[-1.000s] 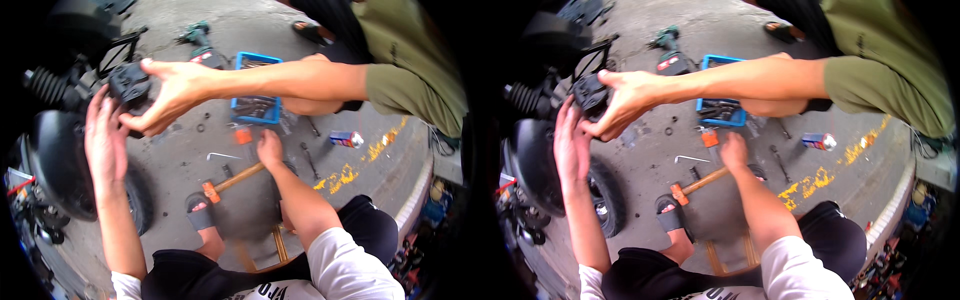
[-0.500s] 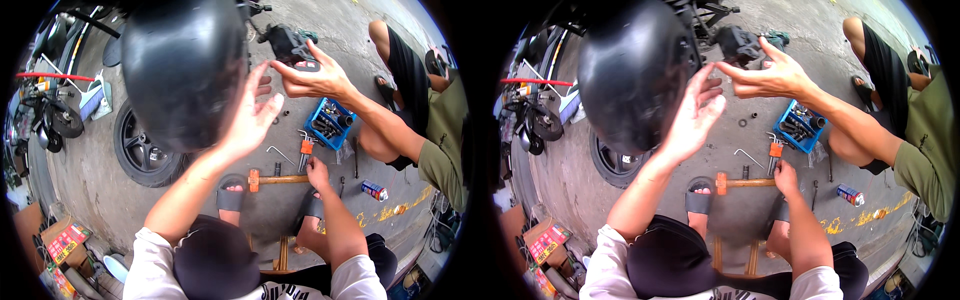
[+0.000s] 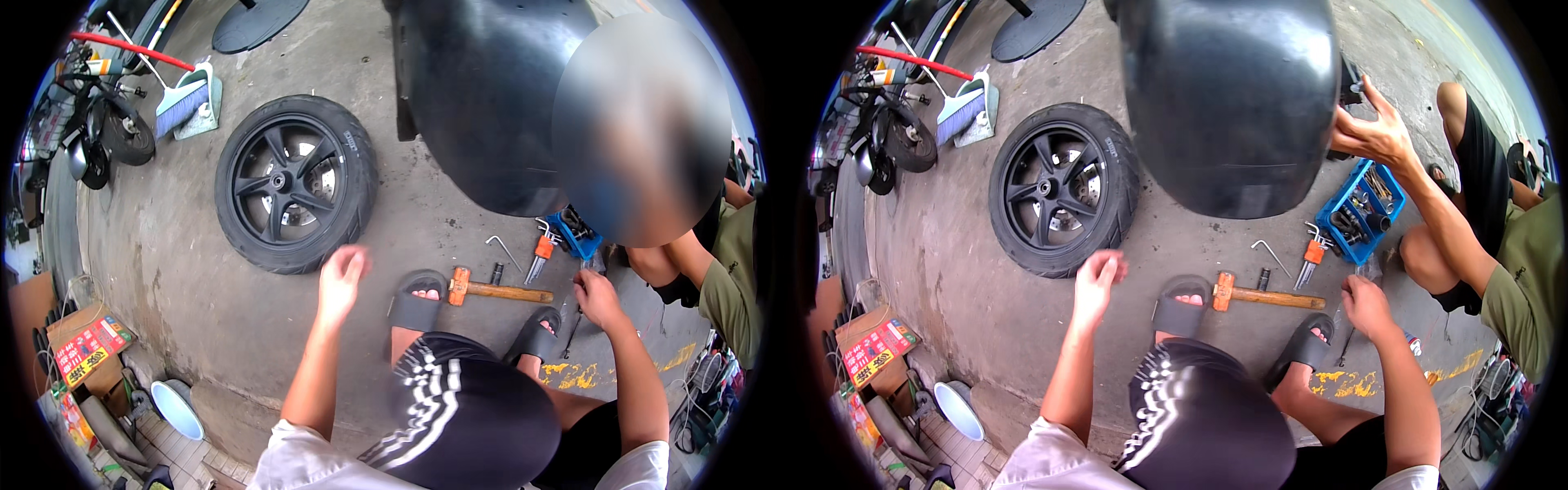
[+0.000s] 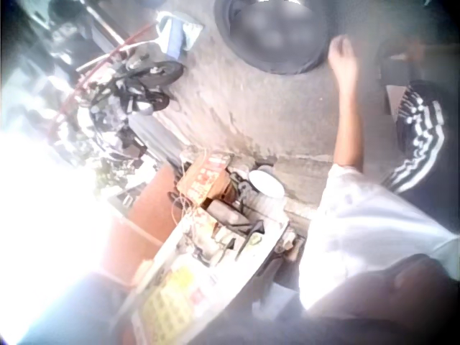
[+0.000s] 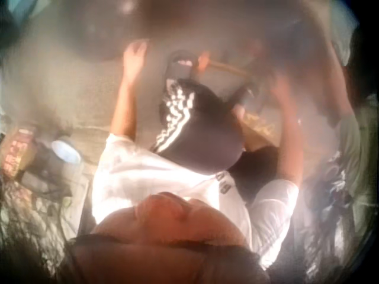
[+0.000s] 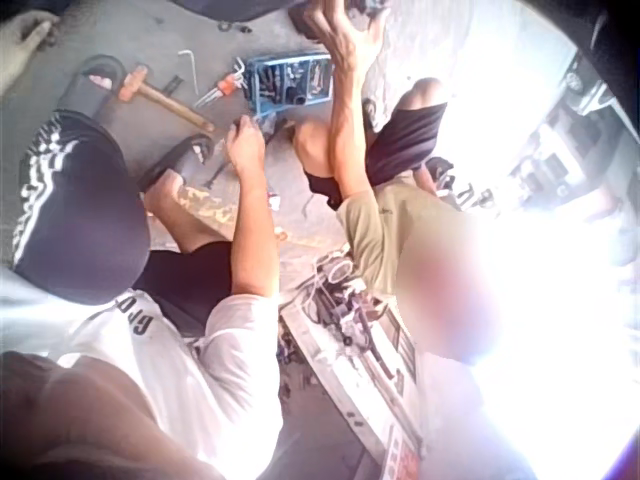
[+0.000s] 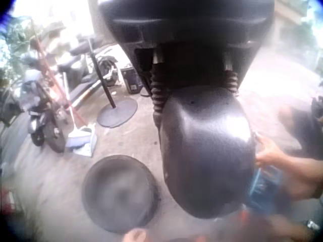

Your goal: The person removes a motorcycle brake caliper, cleans it with a spray can, and uses an Allen key to adjust internal components. A second person assists by using pliers to remove a pin. The person then reassembles the caliper and prepares to reinstall it.

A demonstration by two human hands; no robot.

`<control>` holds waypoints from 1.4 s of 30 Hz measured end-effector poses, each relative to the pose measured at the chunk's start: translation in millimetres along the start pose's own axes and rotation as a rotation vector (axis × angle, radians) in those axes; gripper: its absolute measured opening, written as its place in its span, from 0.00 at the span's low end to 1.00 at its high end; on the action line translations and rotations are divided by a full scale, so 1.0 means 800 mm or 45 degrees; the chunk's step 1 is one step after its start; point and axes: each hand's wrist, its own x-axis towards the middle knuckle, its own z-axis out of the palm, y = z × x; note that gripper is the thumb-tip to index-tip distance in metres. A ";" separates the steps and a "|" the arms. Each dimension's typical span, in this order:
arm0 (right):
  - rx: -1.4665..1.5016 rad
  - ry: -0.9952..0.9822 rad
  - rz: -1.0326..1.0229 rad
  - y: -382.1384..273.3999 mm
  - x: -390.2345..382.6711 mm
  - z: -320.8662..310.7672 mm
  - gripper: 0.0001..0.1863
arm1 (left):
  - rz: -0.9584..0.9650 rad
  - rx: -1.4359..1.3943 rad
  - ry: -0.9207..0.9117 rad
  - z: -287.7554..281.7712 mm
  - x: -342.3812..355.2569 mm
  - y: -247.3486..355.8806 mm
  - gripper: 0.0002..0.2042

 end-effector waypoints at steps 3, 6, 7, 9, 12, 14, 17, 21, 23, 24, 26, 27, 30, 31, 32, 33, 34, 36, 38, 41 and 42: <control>-0.084 -0.113 0.028 -0.008 -0.021 -0.006 0.07 | -0.231 0.144 0.161 -0.036 -0.060 -0.131 0.09; -0.147 -0.213 0.034 -0.011 -0.039 -0.010 0.07 | -0.362 0.162 0.102 -0.042 -0.122 -0.221 0.09; -0.138 -0.220 -0.001 -0.013 -0.043 -0.012 0.07 | -0.408 0.157 0.092 -0.038 -0.136 -0.235 0.10; -0.122 -0.232 -0.026 -0.012 -0.066 -0.024 0.07 | -0.482 0.303 -0.035 -0.021 -0.149 -0.208 0.11; -0.158 -0.216 -0.101 -0.040 -0.092 -0.074 0.08 | -0.432 0.442 -0.113 -0.009 -0.150 -0.192 0.12; -0.213 -0.136 -0.072 -0.065 -0.122 -0.120 0.09 | -0.364 0.498 -0.192 0.003 -0.130 -0.183 0.14; -0.303 -0.021 -0.035 -0.097 -0.180 -0.176 0.10 | -0.188 0.492 -0.223 0.026 -0.098 -0.155 0.12; -0.182 0.298 -0.086 -0.112 -0.235 -0.201 0.12 | -0.203 0.444 -0.125 0.025 -0.076 -0.097 0.16; -0.076 0.426 0.032 -0.115 -0.278 -0.211 0.12 | -0.084 0.438 -0.147 0.032 -0.067 -0.086 0.17; -0.052 0.511 0.033 -0.116 -0.301 -0.215 0.12 | -0.069 0.334 -0.155 0.041 -0.065 -0.074 0.15; 0.034 0.781 0.083 -0.112 -0.343 -0.207 0.12 | -0.011 0.173 -0.158 0.056 -0.062 -0.040 0.09; 0.098 0.902 0.093 -0.111 -0.361 -0.198 0.12 | 0.005 0.128 -0.148 0.056 -0.064 -0.017 0.08; 0.114 1.194 0.186 -0.104 -0.410 -0.180 0.11 | 0.095 0.009 -0.084 0.038 -0.054 0.014 0.06; 0.188 1.278 0.282 -0.096 -0.432 -0.166 0.11 | 0.149 -0.030 -0.071 0.038 -0.054 0.037 0.06; 0.317 1.389 0.406 -0.091 -0.448 -0.151 0.09 | 0.191 -0.044 -0.058 0.036 -0.055 0.064 0.06; 0.423 1.471 0.527 -0.082 -0.471 -0.131 0.08 | 0.232 -0.063 -0.060 0.041 -0.059 0.098 0.06; 0.532 1.553 0.641 -0.069 -0.492 -0.109 0.08 | 0.259 -0.120 -0.054 0.046 -0.063 0.129 0.06; 0.653 1.595 0.843 -0.043 -0.532 -0.057 0.08 | 0.380 -0.176 -0.057 0.059 -0.075 0.187 0.06; 0.586 1.439 1.046 -0.020 -0.565 0.012 0.08 | 0.523 -0.104 -0.030 0.076 -0.102 0.255 0.07; 0.489 1.235 1.070 -0.030 -0.589 0.101 0.11 | 0.718 -0.038 -0.077 0.093 -0.134 0.318 0.10; 0.555 1.150 1.133 -0.037 -0.606 0.134 0.12 | 0.708 -0.140 -0.134 0.105 -0.131 0.318 0.10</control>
